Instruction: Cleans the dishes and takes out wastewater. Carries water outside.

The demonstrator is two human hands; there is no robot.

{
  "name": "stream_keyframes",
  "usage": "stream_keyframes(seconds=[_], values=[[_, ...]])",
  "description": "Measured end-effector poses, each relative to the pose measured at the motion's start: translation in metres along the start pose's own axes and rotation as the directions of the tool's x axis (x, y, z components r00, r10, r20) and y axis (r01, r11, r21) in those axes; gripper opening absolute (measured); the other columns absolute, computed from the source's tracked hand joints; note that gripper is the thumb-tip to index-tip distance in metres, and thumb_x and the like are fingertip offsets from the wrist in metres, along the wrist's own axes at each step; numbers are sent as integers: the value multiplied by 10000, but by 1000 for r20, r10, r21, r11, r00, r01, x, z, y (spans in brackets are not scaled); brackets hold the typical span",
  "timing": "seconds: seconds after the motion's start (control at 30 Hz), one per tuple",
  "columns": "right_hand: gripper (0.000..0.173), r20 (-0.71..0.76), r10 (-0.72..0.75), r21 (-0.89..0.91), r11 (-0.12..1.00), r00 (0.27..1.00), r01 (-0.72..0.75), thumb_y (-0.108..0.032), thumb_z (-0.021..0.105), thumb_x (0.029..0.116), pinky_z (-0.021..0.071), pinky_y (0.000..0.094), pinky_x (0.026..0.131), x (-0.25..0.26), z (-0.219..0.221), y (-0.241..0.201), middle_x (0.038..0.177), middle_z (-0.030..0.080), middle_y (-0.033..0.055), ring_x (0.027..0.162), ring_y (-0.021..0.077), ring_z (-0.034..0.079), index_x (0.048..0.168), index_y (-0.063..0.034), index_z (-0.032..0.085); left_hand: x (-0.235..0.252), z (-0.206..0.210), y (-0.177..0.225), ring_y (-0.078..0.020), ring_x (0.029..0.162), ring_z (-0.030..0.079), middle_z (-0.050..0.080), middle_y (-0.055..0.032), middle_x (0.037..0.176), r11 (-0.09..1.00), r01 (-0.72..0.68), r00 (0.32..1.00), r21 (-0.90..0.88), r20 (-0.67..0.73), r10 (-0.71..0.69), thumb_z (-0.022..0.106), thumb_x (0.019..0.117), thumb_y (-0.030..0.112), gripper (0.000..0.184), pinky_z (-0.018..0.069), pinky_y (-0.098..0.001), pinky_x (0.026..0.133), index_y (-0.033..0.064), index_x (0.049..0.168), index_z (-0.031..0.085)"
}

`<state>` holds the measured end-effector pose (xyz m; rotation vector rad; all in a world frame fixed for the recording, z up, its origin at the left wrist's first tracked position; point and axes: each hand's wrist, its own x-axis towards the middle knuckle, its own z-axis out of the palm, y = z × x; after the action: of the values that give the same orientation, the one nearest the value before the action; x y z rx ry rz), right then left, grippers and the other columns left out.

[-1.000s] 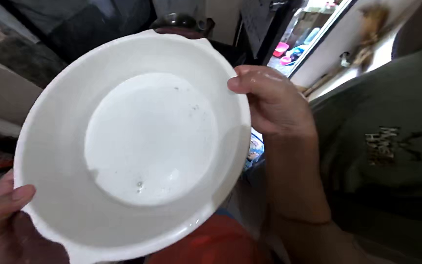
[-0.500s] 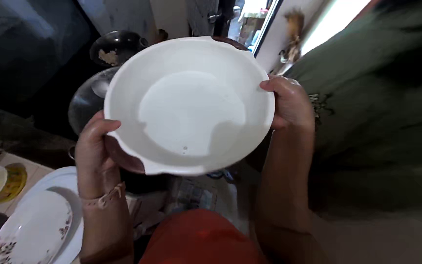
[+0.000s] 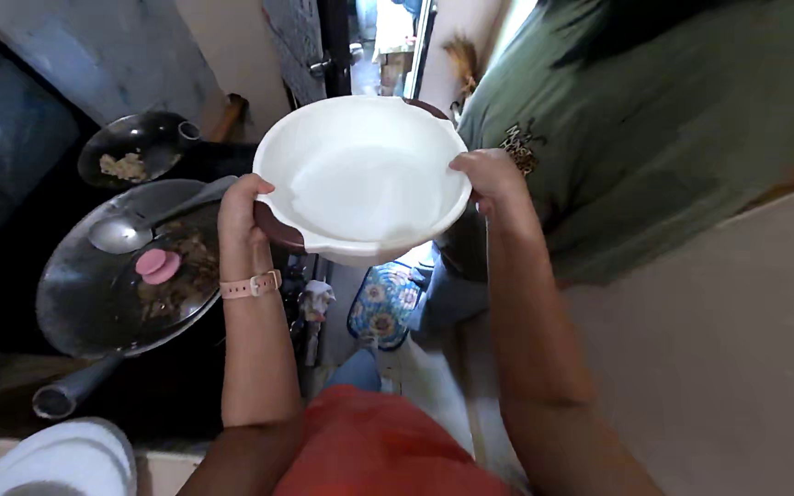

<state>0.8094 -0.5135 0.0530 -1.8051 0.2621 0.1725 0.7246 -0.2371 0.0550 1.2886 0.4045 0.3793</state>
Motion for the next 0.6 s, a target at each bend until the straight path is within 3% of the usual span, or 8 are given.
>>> stream_keyframes(seconds=[0.2,0.3,0.4,0.5,0.6], values=[[335,-37,-19,-196,980,999,11,-135,545,1029,534,426,810,74,2,-6,1148,612,225,908,252,624,1289,76,555,54,39,-29,-57,708,649,634,-8,836,1000,22,1000,19,-22,-22,488,907,0,142,580,-251,648,75,1018,536],[390,-9,-64,-309,949,998,58,-144,559,1036,478,563,959,123,3,-12,1266,584,326,1104,394,608,1316,126,535,82,62,-37,-88,763,645,629,-52,948,997,33,998,76,-48,-30,530,894,23,293,583,-288,685,31,1186,540],[419,-5,-78,-323,944,997,72,-134,551,1042,434,586,1048,170,10,-19,1363,531,345,1243,437,550,1368,123,492,110,87,-51,-135,777,647,646,-97,999,992,71,994,103,-93,-61,542,892,19,388,574,-334,672,33,1280,548],[443,-39,-74,-421,906,997,50,-158,559,1047,406,599,1091,224,20,-25,1397,518,356,1319,469,511,1370,141,499,147,112,-68,-160,794,649,637,-125,986,998,53,988,33,-148,-48,534,915,-55,331,575,-339,695,-23,1244,564],[426,-44,-126,-510,856,991,86,-213,557,1049,424,631,1061,276,20,-13,1311,571,368,1260,492,552,1269,152,574,180,131,-86,-171,802,651,631,-131,961,1000,21,986,0,-163,-21,535,890,-89,238,576,-343,704,-40,1119,571]])
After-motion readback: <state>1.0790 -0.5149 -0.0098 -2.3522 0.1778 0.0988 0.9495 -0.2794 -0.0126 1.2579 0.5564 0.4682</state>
